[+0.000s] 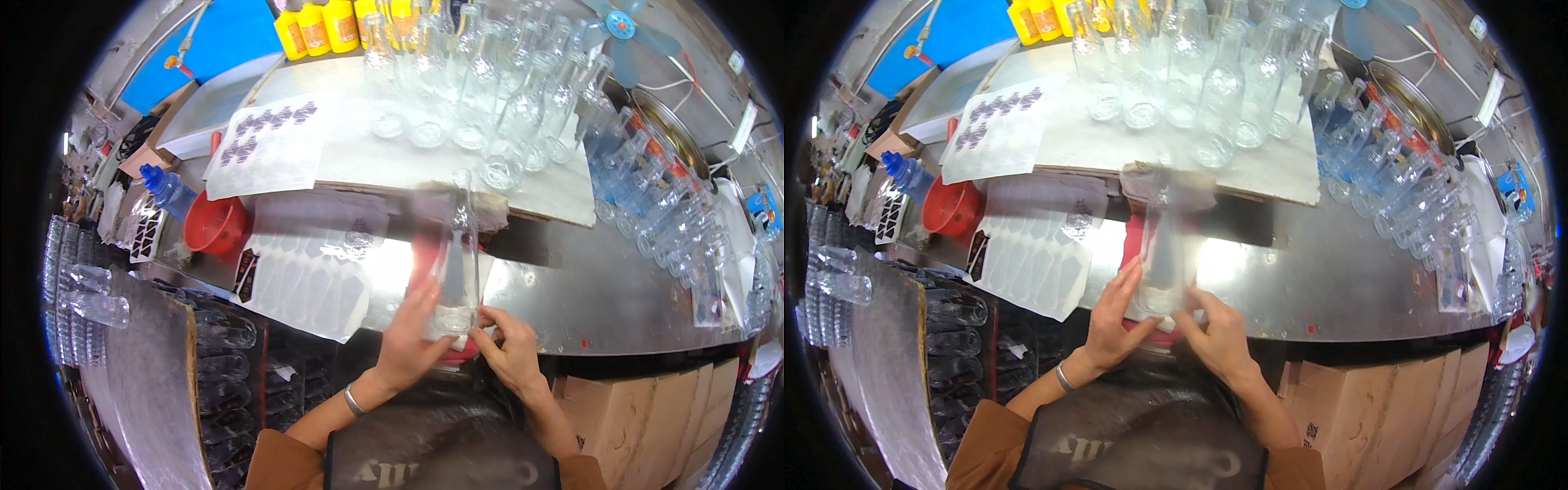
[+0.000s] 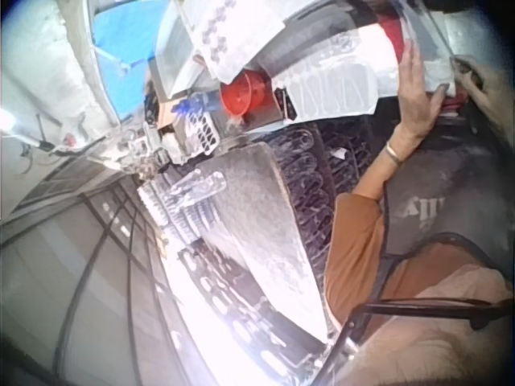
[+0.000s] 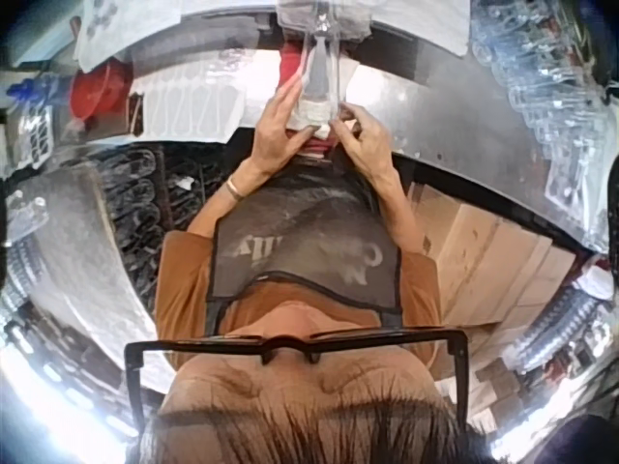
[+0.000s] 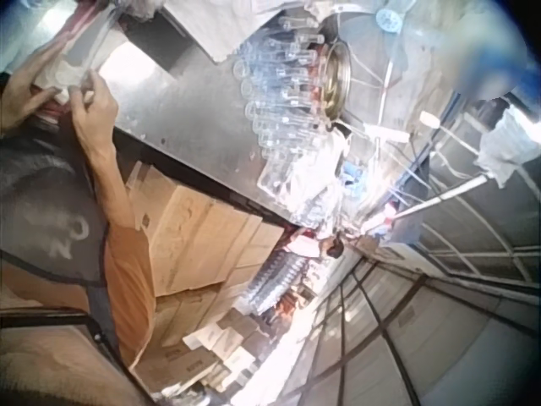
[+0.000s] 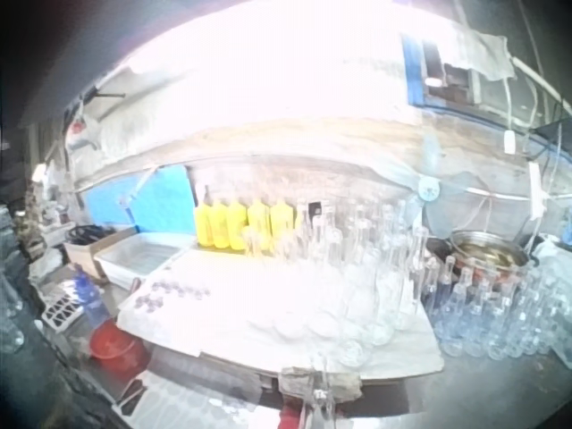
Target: The person repeatedly picks up clear glass bottles, applies a rectangular label to each bottle's body, smooths it with a black card, and places the labeled bottle aside. The process is repeated for multiple bottles in a continuous sequence.
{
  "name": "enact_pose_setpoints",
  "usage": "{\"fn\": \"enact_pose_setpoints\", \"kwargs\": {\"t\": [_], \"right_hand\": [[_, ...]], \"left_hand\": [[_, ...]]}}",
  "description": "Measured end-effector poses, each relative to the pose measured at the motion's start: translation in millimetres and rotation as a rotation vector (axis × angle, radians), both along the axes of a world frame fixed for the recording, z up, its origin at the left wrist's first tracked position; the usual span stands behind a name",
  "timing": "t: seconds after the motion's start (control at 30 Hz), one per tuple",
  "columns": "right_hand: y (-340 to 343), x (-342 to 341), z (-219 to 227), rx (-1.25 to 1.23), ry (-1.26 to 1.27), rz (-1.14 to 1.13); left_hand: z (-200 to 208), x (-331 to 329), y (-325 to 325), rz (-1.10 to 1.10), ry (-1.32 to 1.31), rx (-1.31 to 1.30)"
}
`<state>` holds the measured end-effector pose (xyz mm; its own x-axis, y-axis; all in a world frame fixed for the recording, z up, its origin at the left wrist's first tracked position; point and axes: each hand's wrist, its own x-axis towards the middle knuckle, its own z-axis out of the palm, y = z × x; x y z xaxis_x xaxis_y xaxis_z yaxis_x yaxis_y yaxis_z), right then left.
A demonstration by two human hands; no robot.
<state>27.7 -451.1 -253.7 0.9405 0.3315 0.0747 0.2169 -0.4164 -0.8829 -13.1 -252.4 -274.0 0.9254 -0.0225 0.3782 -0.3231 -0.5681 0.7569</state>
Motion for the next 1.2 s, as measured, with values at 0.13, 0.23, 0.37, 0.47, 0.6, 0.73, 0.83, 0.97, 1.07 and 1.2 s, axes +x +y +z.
{"fn": "enact_pose_setpoints", "kwargs": {"t": [0.13, 0.23, 0.37, 0.47, 0.6, 0.73, 0.83, 0.97, 1.07, 1.2], "right_hand": [[-12, 2, 3, -0.030, 0.103, -0.017], [-33, 8, -26, 0.067, 0.136, -0.113], [-47, 17, -27, 0.077, 0.212, -0.144], [-42, 21, -29, 0.081, 0.235, -0.111], [-36, 26, -26, 0.090, 0.227, -0.112], [-35, 26, -33, 0.098, 0.183, -0.121], [-36, 25, -35, 0.096, 0.104, -0.141], [-38, 20, -32, 0.088, 0.100, -0.124], [-37, 15, -29, 0.107, 0.096, -0.123], [-37, 12, -27, 0.106, 0.092, -0.128]], "left_hand": [[11, 6, 24, 0.014, -0.025, 0.035], [10, 43, 86, 0.273, -0.111, 0.070], [12, 125, 209, 0.779, -0.324, 0.397], [12, 157, 301, 0.988, -0.111, 0.523], [21, 179, 307, 1.041, 0.212, 0.609], [15, 161, 277, 0.961, 0.151, 0.695], [20, 143, 251, 0.838, 0.080, 0.661], [11, 144, 299, 0.897, -0.066, 0.535], [4, 148, 315, 0.902, 0.061, 0.645], [-4, 144, 311, 0.971, 0.044, 0.583]]}}
